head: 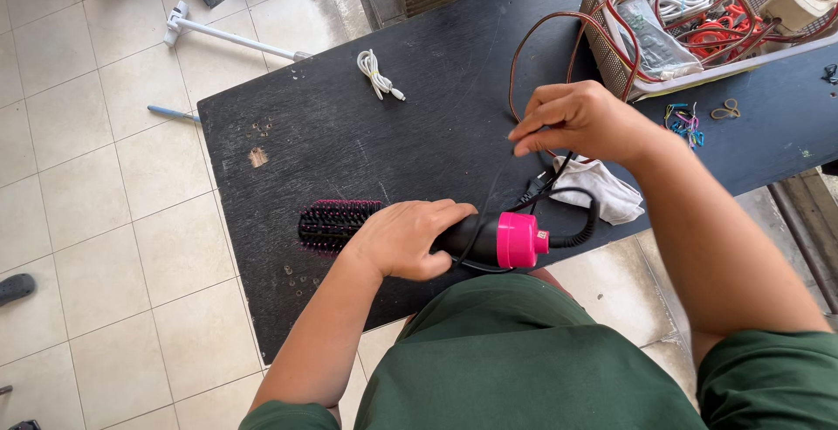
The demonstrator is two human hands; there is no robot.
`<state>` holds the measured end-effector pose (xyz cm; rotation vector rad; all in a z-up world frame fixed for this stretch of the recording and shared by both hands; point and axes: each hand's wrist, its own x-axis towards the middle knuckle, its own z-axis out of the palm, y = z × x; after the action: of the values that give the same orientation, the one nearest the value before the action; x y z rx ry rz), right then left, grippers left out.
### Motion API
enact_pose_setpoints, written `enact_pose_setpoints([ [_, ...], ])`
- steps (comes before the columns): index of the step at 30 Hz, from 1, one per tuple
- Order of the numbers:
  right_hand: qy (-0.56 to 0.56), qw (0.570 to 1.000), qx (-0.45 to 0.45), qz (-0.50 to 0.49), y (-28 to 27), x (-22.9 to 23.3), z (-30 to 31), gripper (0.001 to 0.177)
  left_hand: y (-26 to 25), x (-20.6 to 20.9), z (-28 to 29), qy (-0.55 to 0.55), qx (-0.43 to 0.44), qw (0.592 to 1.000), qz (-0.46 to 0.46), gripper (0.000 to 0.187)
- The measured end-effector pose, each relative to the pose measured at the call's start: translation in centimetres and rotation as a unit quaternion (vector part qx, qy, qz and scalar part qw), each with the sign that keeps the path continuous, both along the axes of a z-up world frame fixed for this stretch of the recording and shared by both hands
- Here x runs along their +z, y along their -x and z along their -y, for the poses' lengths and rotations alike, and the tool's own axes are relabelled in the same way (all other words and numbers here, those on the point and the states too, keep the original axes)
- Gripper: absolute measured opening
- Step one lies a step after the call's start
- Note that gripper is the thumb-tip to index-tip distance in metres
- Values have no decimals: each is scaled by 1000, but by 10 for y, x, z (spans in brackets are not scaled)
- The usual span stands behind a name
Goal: The person wipes a black and pink heated hair brush with a white cloth, cleaning the bristles and handle. They then wipe the attached power cord and plug before wrapping the cord around the brush handle.
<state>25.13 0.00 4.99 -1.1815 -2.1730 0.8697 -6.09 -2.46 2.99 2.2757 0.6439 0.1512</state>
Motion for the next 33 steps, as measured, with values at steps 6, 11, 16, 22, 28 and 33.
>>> enact_pose_setpoints([
  [6,26,992,-111,-63,-4,-87,3,15,6,3,-2,91,17,981,168,55],
  [11,102,970,-188,-120,29,-152,36,12,0,1,-16,71,200,964,161,45],
  [16,154,972,-172,-42,58,-100,83,32,2,-16,-38,-7,387,921,56,37],
  [22,-102,991,-6,84,65,-8,100,20,-8,-33,-40,-233,300,920,-93,47],
  [28,-202,973,-44,104,35,49,59,20,-3,-1,-17,-282,134,943,-118,53],
  [33,-125,991,-46,8,22,35,25,22,16,26,-11,-241,75,968,-2,59],
])
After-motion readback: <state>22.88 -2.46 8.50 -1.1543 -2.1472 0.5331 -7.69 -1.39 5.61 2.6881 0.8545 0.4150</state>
